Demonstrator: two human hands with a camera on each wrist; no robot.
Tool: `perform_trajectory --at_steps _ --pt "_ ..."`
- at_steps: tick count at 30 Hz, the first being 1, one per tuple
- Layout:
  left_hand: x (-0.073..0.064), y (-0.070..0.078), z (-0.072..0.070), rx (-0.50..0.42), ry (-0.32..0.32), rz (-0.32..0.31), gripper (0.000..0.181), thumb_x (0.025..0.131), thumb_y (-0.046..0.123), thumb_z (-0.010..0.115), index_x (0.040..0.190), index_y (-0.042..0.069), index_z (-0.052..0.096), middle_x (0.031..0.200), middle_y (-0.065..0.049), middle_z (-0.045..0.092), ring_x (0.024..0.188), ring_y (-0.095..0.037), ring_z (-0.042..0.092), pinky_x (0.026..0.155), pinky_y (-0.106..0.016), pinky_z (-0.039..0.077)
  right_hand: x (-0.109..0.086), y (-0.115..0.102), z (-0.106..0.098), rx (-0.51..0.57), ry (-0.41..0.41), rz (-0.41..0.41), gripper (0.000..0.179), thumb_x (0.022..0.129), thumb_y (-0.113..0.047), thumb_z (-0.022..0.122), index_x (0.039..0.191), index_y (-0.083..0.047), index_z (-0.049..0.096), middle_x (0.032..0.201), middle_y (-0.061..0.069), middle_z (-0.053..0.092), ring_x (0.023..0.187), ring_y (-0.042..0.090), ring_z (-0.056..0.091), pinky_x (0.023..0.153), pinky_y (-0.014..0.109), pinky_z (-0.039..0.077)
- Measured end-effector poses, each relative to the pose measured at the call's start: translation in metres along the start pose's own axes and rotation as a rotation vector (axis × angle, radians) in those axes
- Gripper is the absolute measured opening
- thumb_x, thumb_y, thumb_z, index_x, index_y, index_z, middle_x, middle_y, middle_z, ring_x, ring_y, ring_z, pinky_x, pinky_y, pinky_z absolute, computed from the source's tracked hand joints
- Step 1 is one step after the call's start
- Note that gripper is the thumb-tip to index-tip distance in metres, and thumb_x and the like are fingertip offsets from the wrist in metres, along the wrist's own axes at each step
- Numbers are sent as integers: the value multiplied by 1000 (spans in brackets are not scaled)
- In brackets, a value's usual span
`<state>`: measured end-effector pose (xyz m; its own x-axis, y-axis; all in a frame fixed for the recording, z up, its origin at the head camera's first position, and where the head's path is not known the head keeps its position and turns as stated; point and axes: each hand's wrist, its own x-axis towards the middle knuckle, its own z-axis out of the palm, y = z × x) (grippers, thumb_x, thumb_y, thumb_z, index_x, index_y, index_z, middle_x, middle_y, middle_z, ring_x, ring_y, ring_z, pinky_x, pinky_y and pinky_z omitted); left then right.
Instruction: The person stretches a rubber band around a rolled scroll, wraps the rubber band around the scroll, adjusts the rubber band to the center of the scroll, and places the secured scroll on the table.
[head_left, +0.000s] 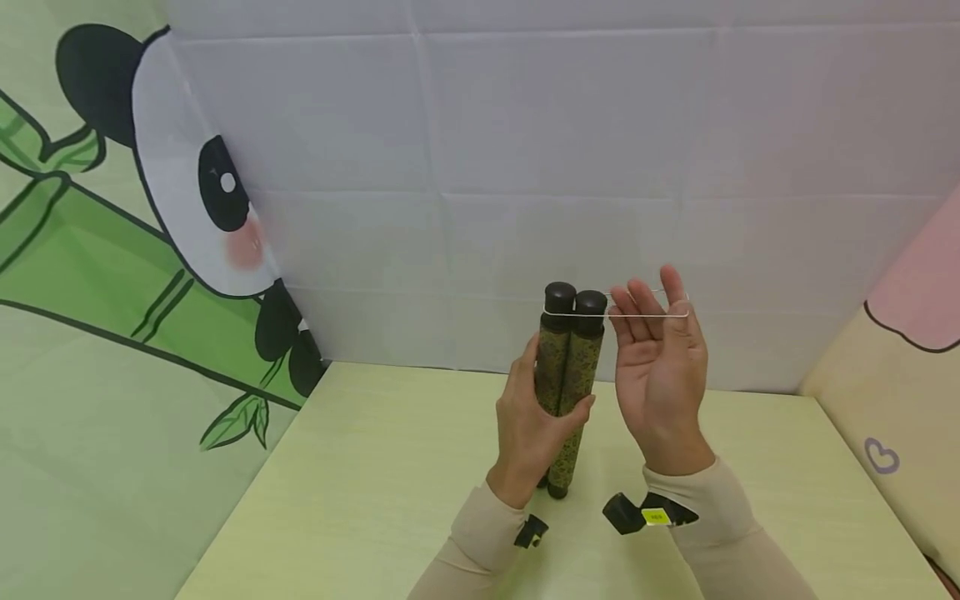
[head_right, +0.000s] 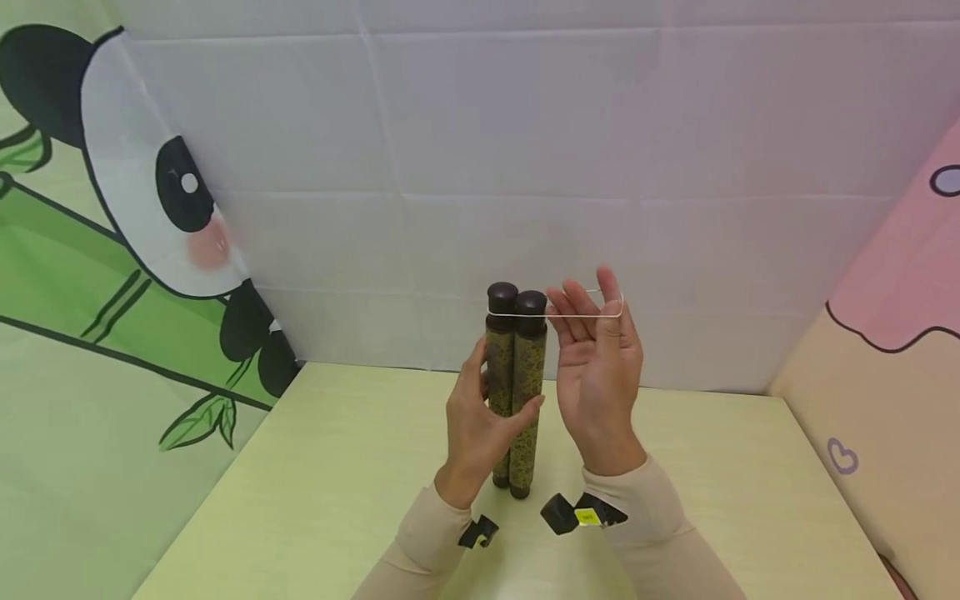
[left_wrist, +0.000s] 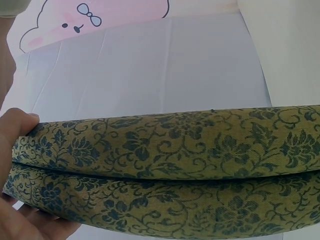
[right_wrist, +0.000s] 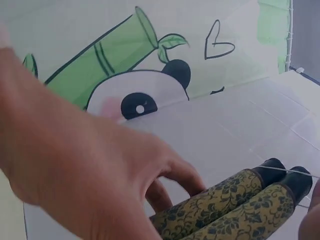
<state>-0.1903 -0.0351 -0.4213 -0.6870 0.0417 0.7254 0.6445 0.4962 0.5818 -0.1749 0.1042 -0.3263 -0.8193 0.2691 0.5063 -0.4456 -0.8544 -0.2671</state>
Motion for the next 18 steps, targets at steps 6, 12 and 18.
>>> perform_trajectory --at_steps 6,12,18 --pt "2 -1 0 12 11 0 105 77 28 91 161 17 28 133 -10 58 101 -23 65 79 -41 57 -2 -10 4 196 -29 83 37 111 -11 29 145 0 41 96 15 69 94 29 63 102 38 43" --pt "3 0 0 8 8 3 104 77 29 90 160 18 29 130 -9 59 94 -21 65 74 -37 57 -4 -18 4 459 57 145 28 109 -8 33 130 1 49 87 16 56 74 31 50 84 42 45" --pt "3 -2 0 6 18 -5 103 77 29 90 160 17 30 129 -8 59 92 -19 63 72 -36 56 -6 -23 0 454 165 235 19 109 -9 36 114 -2 53 81 12 53 61 25 42 65 36 38"
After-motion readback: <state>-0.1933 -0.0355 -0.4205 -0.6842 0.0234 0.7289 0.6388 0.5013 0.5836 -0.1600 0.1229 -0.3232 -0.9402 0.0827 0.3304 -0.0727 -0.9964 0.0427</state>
